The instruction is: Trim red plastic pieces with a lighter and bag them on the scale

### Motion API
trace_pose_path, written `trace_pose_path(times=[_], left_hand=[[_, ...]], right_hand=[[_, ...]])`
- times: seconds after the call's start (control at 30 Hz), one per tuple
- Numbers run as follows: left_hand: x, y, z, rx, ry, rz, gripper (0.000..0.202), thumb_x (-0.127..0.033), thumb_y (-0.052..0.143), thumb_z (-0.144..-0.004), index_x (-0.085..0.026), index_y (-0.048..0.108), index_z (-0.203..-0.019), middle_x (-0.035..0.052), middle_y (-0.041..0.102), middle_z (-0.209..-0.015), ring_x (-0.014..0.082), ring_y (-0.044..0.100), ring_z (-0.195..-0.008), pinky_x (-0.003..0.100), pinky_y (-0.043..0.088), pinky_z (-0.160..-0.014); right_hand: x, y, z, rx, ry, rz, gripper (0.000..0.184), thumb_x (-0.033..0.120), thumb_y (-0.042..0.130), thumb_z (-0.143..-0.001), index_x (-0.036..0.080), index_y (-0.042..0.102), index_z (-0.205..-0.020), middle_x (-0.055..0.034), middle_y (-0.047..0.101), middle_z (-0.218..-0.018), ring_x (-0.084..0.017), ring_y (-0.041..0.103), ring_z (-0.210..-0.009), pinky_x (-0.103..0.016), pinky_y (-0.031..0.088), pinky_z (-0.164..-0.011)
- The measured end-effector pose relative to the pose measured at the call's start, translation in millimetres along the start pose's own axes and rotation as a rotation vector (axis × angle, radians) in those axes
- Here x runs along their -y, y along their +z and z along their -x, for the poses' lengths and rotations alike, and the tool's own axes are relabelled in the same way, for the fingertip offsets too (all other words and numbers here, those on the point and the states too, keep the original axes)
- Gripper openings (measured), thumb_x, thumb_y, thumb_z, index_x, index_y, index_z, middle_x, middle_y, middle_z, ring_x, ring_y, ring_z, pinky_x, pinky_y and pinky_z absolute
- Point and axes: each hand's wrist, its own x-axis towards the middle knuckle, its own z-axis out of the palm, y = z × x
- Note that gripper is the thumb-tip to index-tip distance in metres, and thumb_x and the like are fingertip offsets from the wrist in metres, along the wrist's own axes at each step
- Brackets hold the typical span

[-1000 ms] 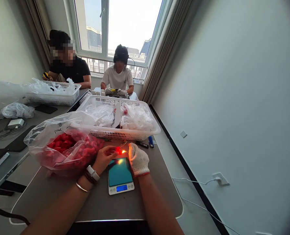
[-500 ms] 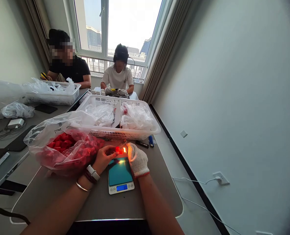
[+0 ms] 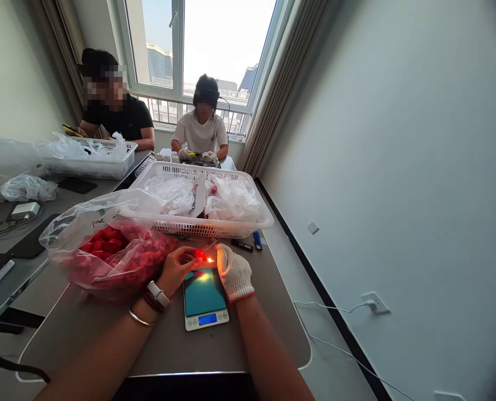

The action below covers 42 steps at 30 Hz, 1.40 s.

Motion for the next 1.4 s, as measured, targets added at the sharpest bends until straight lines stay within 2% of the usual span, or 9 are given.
trace_pose_path(times=[0.1,0.27,0.37,0.57,0.67,0.8,0.93,1.23,1.4], left_hand=[[2,-0.5,-1,0.004,0.0,-0.035,0.018,-0.043,0.077,-0.061,-0.038,0.07,-0.077,-0.0006,0.067,-0.065,0.0218,0.062,-0.064,0.04,0.052,-0.061],[8,-1.0,-3,0.036,-0.028,-0.083,0.022,-0.048,0.074,-0.063,-0.039,0.071,-0.083,-0.0004,0.07,-0.071,0.023,0.064,-0.075,0.038,0.052,-0.065],[11,-1.6,-5,0.007,-0.012,-0.064,0.021,-0.044,0.074,-0.062,-0.037,0.069,-0.08,-0.0017,0.069,-0.071,0.0216,0.063,-0.072,0.036,0.051,-0.065],[16,-2.4,-7,-0.007,0.022,-0.057,0.03,-0.038,0.079,-0.06,-0.02,0.069,-0.081,0.0017,0.068,-0.07,0.0189,0.063,-0.064,0.031,0.051,-0.058],[16,-2.5,-8,-0.016,0.025,-0.033,0.031,-0.036,0.078,-0.061,-0.016,0.068,-0.082,0.0022,0.067,-0.071,0.017,0.063,-0.064,0.027,0.051,-0.057],[17,-2.8,-8,-0.022,0.033,-0.034,0.028,-0.034,0.078,-0.062,-0.016,0.067,-0.08,0.0005,0.065,-0.066,0.0156,0.061,-0.061,0.024,0.049,-0.054],[17,-1.9,-7,0.008,0.035,-0.066,0.027,-0.032,0.077,-0.064,-0.015,0.068,-0.083,0.0013,0.066,-0.068,0.0159,0.061,-0.062,0.026,0.051,-0.056],[19,-3.9,-9,-0.06,0.045,-0.034,0.025,-0.033,0.076,-0.063,-0.017,0.068,-0.081,-0.0015,0.063,-0.061,0.0141,0.059,-0.058,0.023,0.046,-0.053],[17,-4.0,-9,-0.06,0.046,-0.023,0.026,-0.033,0.076,-0.063,-0.017,0.068,-0.081,0.0001,0.067,-0.065,0.0157,0.062,-0.061,0.025,0.049,-0.055]], right_hand=[[0,1,0,0.016,-0.004,0.007,0.038,0.029,0.038,-0.096,0.014,0.059,-0.124,-0.011,0.069,-0.102,-0.015,0.06,-0.076,-0.022,0.038,-0.065],[0,3,1,0.017,-0.028,-0.001,0.038,0.026,0.038,-0.095,0.015,0.059,-0.124,-0.0111,0.068,-0.106,-0.015,0.059,-0.078,-0.022,0.037,-0.067],[0,3,1,0.007,-0.031,-0.007,0.038,0.025,0.037,-0.095,0.015,0.06,-0.124,-0.0107,0.068,-0.105,-0.015,0.058,-0.076,-0.022,0.037,-0.066],[1,-1,-1,-0.031,-0.017,-0.035,0.039,0.026,0.035,-0.095,0.015,0.06,-0.123,-0.0113,0.069,-0.1,-0.016,0.06,-0.078,-0.023,0.039,-0.068],[2,-2,-1,-0.035,-0.024,-0.059,0.038,0.026,0.037,-0.094,0.015,0.062,-0.121,-0.0109,0.07,-0.098,-0.016,0.061,-0.077,-0.023,0.04,-0.069],[3,-4,-2,-0.04,-0.007,-0.077,0.039,0.025,0.035,-0.095,0.013,0.061,-0.121,-0.0115,0.07,-0.094,-0.016,0.061,-0.075,-0.023,0.041,-0.069],[3,-5,-2,-0.044,-0.004,-0.095,0.039,0.027,0.036,-0.095,0.011,0.061,-0.121,-0.0128,0.07,-0.096,-0.018,0.061,-0.078,-0.024,0.041,-0.071],[3,-4,-4,-0.058,0.011,-0.122,0.04,0.026,0.032,-0.097,0.013,0.063,-0.118,-0.0121,0.07,-0.1,-0.017,0.062,-0.076,-0.025,0.041,-0.072],[5,-5,-4,-0.055,-0.009,-0.145,0.039,0.029,0.033,-0.097,0.016,0.065,-0.117,-0.0099,0.071,-0.099,-0.017,0.063,-0.079,-0.025,0.041,-0.075]])
